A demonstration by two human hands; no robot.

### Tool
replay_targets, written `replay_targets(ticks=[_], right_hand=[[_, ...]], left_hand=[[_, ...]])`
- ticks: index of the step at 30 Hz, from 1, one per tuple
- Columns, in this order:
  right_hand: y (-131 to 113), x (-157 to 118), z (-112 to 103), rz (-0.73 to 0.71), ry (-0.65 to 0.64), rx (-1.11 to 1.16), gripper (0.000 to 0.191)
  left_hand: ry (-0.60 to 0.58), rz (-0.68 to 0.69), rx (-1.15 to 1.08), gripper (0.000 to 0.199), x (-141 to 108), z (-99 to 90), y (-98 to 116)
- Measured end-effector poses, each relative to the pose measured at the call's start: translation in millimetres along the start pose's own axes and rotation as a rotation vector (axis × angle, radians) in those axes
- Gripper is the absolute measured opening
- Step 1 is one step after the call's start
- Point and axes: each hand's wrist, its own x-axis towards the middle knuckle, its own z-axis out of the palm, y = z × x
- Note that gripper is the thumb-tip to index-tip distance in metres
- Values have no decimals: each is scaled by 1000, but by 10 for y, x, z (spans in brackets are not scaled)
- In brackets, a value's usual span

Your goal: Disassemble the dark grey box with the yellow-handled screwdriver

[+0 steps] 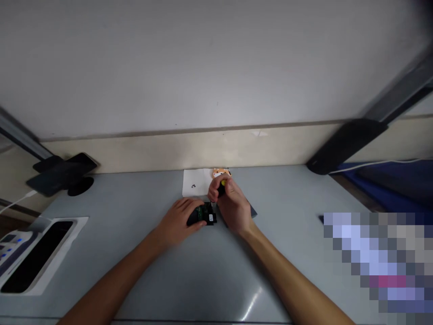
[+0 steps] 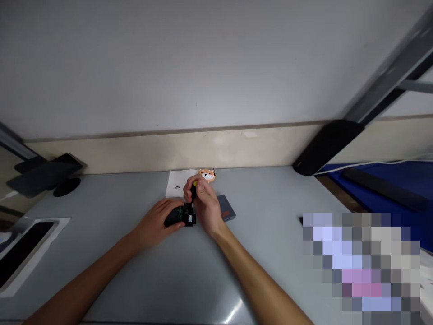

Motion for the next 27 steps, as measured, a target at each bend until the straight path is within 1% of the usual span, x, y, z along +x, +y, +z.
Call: replay_targets(ticks=[3, 6, 9, 13, 16, 22, 27], right_hand=[[-6, 1, -5, 26, -8, 7, 28], [-36, 6, -12, 44, 13, -33, 29], [-40, 11, -15, 29, 36, -60, 29], [-10, 7, -4, 2, 19, -21, 27], [-11, -1, 10, 9, 8, 6, 28], [-38, -8, 18, 39, 30, -7, 28], [-32, -5, 24, 19, 49, -25, 28]], left_hand=[[0, 5, 15, 41, -2, 7, -8], [4, 21, 27, 41, -8, 17, -25], [8, 26, 41, 40, -10, 21, -30], [5, 21, 61, 42, -3, 16, -18], [12, 27, 67, 43, 1, 14, -8], [20, -1, 59, 47, -9, 24, -10], [14, -6, 55, 49, -9, 31, -19]])
